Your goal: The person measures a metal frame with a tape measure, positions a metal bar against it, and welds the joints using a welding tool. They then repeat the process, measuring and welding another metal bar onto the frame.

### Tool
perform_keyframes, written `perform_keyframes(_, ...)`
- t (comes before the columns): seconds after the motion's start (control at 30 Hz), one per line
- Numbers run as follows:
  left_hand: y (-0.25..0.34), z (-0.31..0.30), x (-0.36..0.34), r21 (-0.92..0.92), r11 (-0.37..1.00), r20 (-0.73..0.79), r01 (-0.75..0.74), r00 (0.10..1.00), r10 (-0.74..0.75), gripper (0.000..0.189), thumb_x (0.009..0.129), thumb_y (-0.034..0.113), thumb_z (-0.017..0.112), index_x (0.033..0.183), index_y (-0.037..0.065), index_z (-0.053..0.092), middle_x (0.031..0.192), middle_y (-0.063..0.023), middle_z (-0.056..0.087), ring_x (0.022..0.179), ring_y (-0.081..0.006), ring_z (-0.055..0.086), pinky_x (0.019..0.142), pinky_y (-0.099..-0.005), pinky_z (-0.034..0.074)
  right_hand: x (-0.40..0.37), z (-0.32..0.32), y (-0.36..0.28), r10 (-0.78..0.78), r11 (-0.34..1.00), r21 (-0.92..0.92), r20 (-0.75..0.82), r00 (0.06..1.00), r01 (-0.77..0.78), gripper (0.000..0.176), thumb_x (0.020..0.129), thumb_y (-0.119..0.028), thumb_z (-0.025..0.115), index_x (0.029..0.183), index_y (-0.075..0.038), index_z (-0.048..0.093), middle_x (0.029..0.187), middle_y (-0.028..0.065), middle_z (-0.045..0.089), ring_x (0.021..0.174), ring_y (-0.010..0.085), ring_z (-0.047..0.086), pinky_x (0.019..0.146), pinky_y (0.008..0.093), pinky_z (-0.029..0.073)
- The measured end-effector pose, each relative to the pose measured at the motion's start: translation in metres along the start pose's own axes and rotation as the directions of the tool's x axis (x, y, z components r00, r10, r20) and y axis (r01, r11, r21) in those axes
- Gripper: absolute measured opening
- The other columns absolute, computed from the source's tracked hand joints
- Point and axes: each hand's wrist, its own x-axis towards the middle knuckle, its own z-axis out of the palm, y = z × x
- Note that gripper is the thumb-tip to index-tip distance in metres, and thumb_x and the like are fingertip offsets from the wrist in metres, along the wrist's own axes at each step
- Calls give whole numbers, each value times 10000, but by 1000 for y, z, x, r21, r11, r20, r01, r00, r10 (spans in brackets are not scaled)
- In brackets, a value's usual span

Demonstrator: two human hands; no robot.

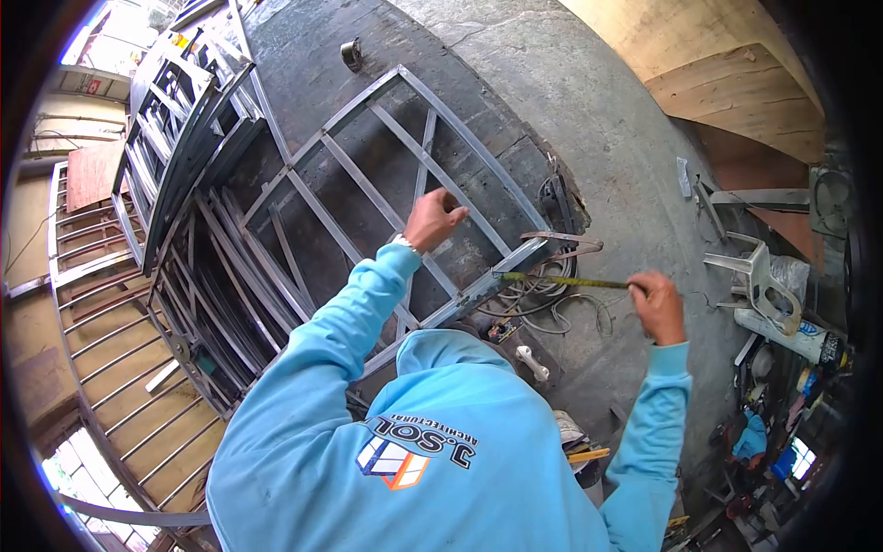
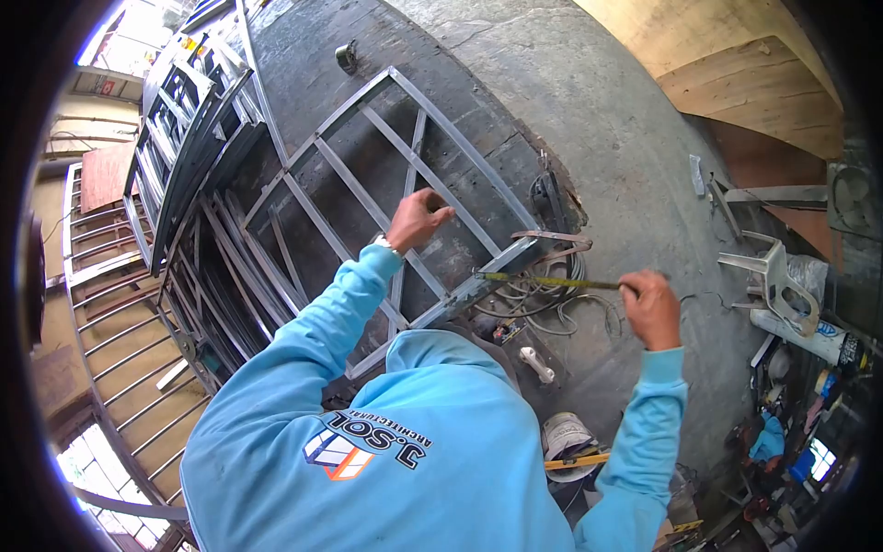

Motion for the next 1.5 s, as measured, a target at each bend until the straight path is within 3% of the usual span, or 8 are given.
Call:
perform_keyframes(0.03, -5, 5, 11, 208, 978, -213, -21, 975, 66, 377, 869, 361, 773, 945, -6, 737, 729, -43, 675, 734, -157, 685, 663, -343, 551, 13, -13, -7, -39, 996, -80, 2, 999, 39, 116, 833, -168, 694, 911, -93, 735, 914, 119, 677, 925, 348, 644, 787, 457, 518)
perform_keyframes(0.1, -6, 10, 31, 230, 970, -233, 81, 972, -27, 422, 870, 384, 784, 874, -33, 717, 698, -82, 661, 726, -206, 707, 612, -358, 560, 37, -33, -29, -56, 983, -173, 18, 998, 59, 96, 840, -138, 700, 906, -73, 727, 928, 121, 669, 928, 351, 642, 801, 435, 510)
perform_keyframes(0.17, -9, 14, 44, -330, 863, -88, 383, 898, -432, 430, 864, 354, 792, 807, -53, 664, 745, -136, 692, 736, -252, 718, 544, -380, 568, 64, -39, -37, -77, 974, -209, 61, 995, 88, 103, 849, -155, 696, 915, -84, 732, 937, 114, 669, 934, 347, 644, 803, 437, 513)
perform_keyframes(0.2, -9, 24, 47, -399, 864, -211, 306, 886, -412, 412, 839, 276, 819, 914, -79, 623, 804, -159, 683, 709, -261, 709, 516, -357, 593, 78, -39, -40, -99, 962, -245, 93, 991, 119, 111, 858, -172, 693, 925, -96, 738, 947, 107, 669, 940, 343, 645, 805, 439, 516)
perform_keyframes(0.33, -14, 31, 52, -567, 800, -173, 196, 921, -349, 506, 845, 224, 824, 1113, -98, 542, 950, -170, 650, 755, -272, 705, 562, -373, 627, 112, -31, -55, -52, 946, -307, 182, 982, 107, 151, 879, -212, 677, 966, -117, 755, 970, 105, 680, 956, 348, 659, 827, 458, 528)
perform_keyframes(0.83, -19, 22, 32, -722, 691, -119, 28, 979, -164, 440, 880, 196, 791, 1156, -45, 546, 993, -131, 662, 786, -203, 702, 600, -312, 623, 179, 4, -66, 24, 930, -341, 433, 901, 139, 183, 876, -196, 688, 1024, -122, 766, 1036, 143, 720, 993, 365, 671, 875, 465, 522)
perform_keyframes(1.03, -17, 14, 29, -719, 690, -8, 82, 992, -126, 481, 873, 136, 794, 1228, -60, 535, 1101, -162, 649, 981, -252, 690, 712, -339, 636, 202, 36, -74, 43, 948, -289, 536, 843, 136, 164, 865, -174, 695, 995, -119, 779, 1017, 161, 721, 992, 373, 668, 884, 464, 517)
perform_keyframes(1.5, -23, 13, 27, -737, 671, 29, 83, 995, -90, 557, 886, 225, 782, 1306, -11, 502, 1148, -150, 638, 1049, -282, 677, 835, -444, 626, 186, 79, -78, -96, 943, -233, 499, 861, 240, 139, 815, -133, 743, 943, -120, 795, 1034, 132, 643, 1075, 345, 625, 918, 455, 507)
